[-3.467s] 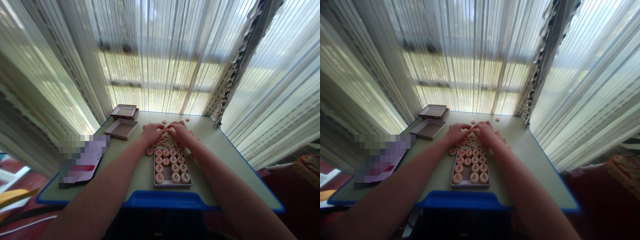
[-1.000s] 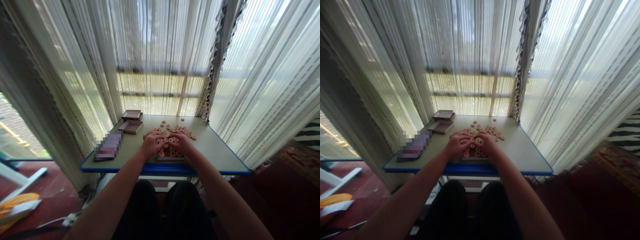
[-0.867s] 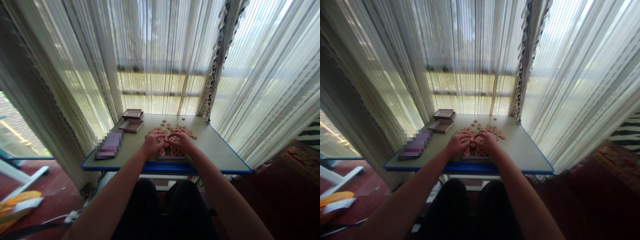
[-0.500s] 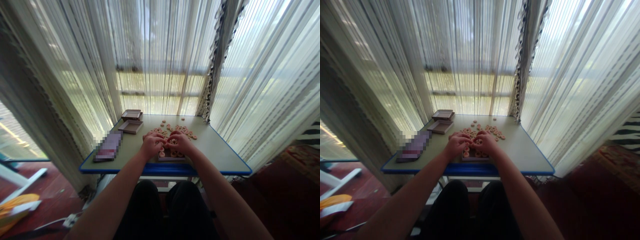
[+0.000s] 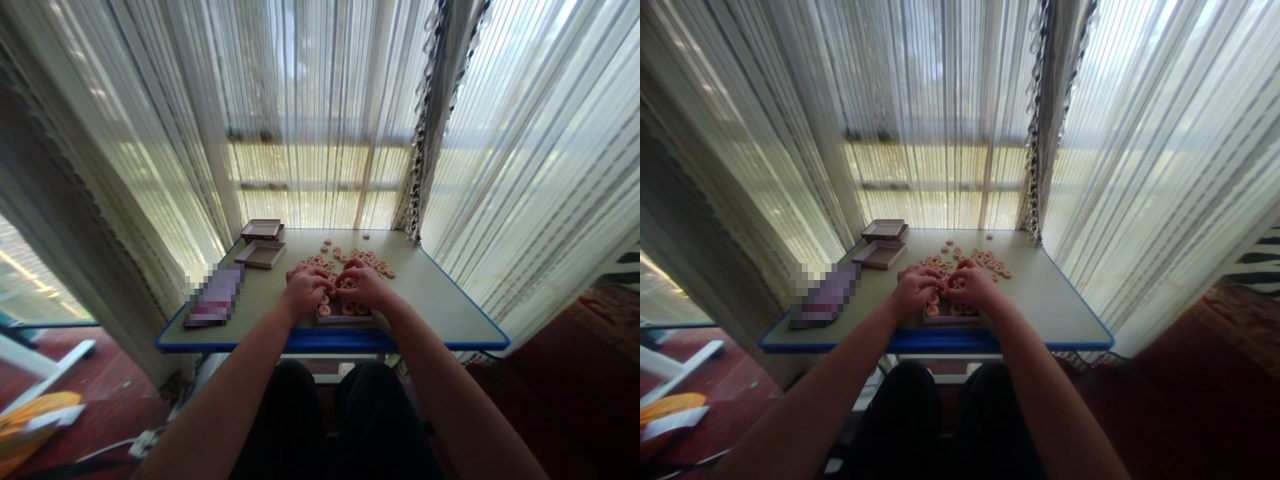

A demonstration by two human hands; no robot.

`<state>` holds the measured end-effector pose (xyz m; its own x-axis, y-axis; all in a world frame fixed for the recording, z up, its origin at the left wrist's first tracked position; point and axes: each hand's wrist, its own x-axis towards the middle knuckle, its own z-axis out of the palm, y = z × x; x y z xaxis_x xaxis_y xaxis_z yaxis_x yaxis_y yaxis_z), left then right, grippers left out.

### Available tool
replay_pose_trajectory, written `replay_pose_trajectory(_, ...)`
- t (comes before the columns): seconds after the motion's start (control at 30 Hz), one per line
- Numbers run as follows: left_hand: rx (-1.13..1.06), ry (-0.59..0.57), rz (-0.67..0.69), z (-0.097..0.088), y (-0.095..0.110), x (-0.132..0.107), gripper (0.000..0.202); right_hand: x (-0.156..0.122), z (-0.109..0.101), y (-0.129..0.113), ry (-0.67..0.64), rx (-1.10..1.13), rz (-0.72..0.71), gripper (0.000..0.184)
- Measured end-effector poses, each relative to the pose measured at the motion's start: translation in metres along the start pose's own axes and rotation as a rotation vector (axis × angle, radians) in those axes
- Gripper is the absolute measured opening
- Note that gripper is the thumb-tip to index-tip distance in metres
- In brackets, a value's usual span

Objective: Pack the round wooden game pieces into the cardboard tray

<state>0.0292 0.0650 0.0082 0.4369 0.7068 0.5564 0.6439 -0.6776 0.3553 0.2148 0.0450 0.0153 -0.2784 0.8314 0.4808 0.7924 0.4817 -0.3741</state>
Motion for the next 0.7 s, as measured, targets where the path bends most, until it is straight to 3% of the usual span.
replay_pose_trajectory(0.7, 0.029, 0.084, -0.032, -0.003, 0.0025, -0.0003, 0.025, 0.0006, 0.0033, -0.0018, 0.003, -0.006, -0.004, 0.022)
